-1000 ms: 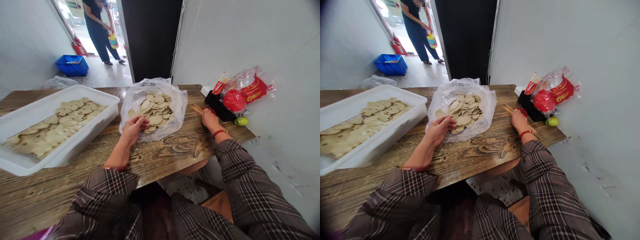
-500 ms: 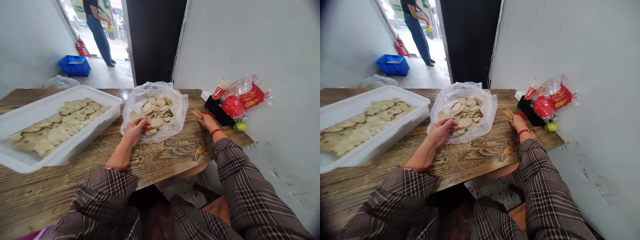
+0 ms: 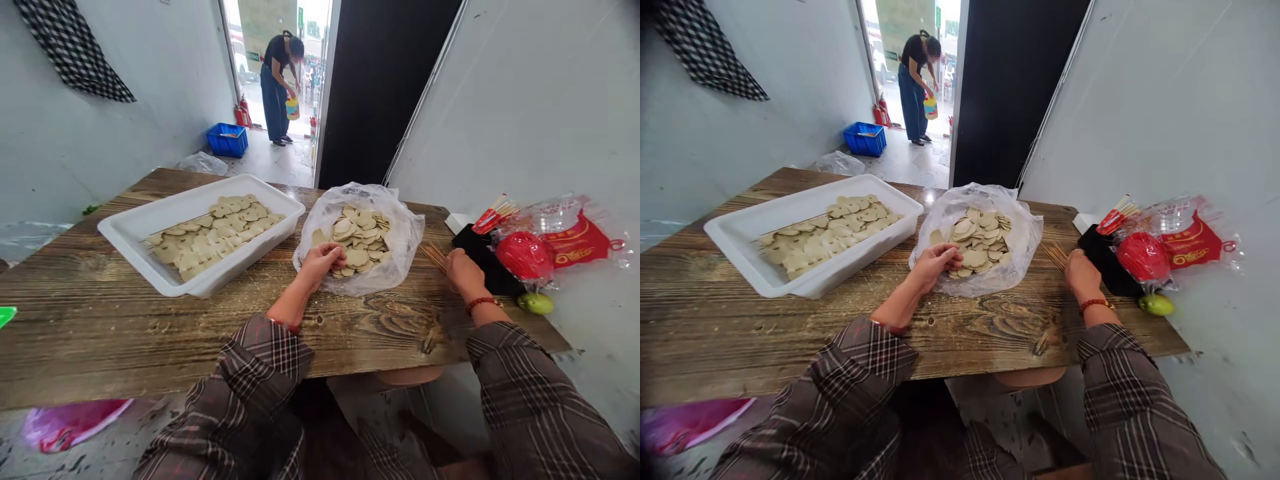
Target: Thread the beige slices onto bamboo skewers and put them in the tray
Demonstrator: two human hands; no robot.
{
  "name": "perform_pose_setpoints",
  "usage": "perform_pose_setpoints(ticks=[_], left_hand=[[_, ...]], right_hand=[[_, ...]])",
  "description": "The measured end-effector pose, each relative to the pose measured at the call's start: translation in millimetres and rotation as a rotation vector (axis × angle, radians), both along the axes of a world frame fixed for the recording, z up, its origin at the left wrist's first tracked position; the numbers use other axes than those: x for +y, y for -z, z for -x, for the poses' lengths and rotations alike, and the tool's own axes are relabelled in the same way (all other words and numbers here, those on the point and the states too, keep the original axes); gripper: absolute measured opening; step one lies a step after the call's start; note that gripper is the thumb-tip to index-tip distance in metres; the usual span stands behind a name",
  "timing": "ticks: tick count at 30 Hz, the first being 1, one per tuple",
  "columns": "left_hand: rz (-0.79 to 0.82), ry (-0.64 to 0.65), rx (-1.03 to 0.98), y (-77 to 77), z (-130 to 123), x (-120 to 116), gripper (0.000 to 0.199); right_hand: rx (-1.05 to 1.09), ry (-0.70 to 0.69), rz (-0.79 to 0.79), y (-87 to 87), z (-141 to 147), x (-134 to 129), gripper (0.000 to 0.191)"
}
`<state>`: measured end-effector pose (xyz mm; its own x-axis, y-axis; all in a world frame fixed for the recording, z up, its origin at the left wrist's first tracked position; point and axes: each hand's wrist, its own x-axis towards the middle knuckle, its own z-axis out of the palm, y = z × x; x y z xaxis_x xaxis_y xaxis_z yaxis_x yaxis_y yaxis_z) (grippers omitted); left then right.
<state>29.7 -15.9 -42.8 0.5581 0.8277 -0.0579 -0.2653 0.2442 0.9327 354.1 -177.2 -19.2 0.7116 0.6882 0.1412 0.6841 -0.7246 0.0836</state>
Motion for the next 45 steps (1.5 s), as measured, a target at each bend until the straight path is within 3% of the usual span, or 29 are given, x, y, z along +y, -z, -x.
perform_pose_setpoints(ticks=[7,11,16,21,26,30,34,40,45], left_hand=[[0.021,0.01,-0.006,0.3,-1,1,0.031],[0.002,0.008,-0.017,-1.4,-1,0,0.029],[-0.001,-0.016,-0.028,-3.9,-2,0,0.026],[-0.086,-0.143,-0.024,-1.4,-6,4,0.02],[-0.588,-0.302,0.289,1.2,-6,5,0.014],[-0.973,-0.222,0.61,1.7,-5,-2,0.027],[-1.17,-0.159,0.821,4.6,-6,-9,0.038],[-1.215,-0.166,0.905,4.8,-7,-10,0.028],[-1.246,-0.219,0.913,-2.1,-11,-17,0.028]], right_hand=[[-0.027,-0.157,-0.595,-44.1,-11,0,0.031],[0.134,-0.168,-0.81,-43.7,0,0,0.045],[0.346,-0.24,-0.786,-29.5,20,-2,0.038],[0.417,-0.344,-0.94,-45.3,52,0,0.034],[0.784,-0.531,-0.926,-40.5,118,21,0.031],[0.946,-0.627,-0.845,-21.5,157,47,0.032],[0.972,-0.652,-0.861,-3.4,158,77,0.034],[0.987,-0.605,-0.859,26.0,139,95,0.031],[0.92,-0.668,-0.891,23.5,139,89,0.031]])
